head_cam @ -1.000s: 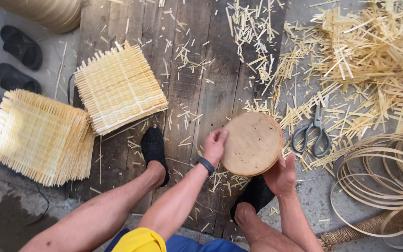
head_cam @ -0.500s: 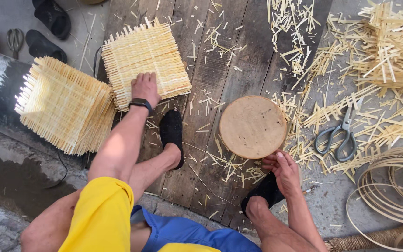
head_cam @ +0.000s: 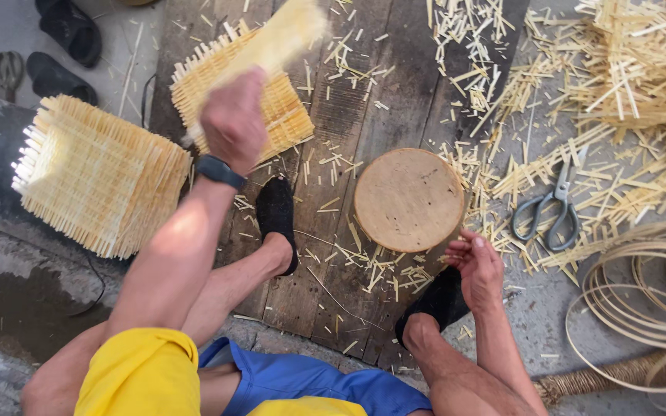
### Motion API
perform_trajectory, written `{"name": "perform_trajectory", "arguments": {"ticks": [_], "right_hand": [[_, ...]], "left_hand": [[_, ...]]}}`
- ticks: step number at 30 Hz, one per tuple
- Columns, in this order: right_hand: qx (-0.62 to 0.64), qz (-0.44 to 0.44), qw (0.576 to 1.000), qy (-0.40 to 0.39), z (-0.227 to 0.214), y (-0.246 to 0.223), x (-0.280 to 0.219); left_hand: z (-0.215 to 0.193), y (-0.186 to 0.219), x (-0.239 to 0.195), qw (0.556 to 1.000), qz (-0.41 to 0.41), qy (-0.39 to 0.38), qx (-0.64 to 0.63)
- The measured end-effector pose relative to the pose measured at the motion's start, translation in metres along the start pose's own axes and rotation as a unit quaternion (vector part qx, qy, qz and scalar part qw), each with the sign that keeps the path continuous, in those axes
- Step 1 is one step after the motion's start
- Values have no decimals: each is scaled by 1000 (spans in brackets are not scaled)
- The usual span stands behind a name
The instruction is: The person sits on the floor and repeatedly places a circular bamboo frame onto a square woven mat, then uses shears to trim the excess matting around the frame. The finished circular trays are stacked nearby.
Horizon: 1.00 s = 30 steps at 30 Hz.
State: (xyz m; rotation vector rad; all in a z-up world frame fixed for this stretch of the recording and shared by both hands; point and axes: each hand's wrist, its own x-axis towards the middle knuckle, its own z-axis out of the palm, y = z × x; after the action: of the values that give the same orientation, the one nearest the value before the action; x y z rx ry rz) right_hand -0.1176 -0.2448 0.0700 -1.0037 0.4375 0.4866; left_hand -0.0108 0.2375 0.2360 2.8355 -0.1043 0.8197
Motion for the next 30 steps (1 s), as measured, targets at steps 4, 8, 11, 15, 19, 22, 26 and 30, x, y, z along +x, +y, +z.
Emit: {"name": "perform_trajectory", "arguments": {"ticks": [4,8,11,15,19,22,26,30], "right_hand": [[76,-39,995,-49,10,-24,8],[-13,-17,1000,15,22,-31,25],[-105,-36,992,52,25,-23,33],[-105,-38,991,72,20,-11,38],[-122,-46,987,88,19,-7,40],[-155,-50,981,103,21,-10,39],[-154,-63,982,93,25,-12,39],[-181,-56,975,116,20,-5,35]], "left_hand": [[14,115,-63,961,184,-103,-178],[24,187,-134,894,290,-252,-229],[29,195,-152,883,256,-308,-244],[53,173,-141,936,-21,-234,-263],[104,118,-123,769,-490,-300,-280],[130,93,-133,622,-551,-300,-469],[139,85,-149,617,-551,-291,-481],[130,86,-148,623,-549,-295,-472]]}}
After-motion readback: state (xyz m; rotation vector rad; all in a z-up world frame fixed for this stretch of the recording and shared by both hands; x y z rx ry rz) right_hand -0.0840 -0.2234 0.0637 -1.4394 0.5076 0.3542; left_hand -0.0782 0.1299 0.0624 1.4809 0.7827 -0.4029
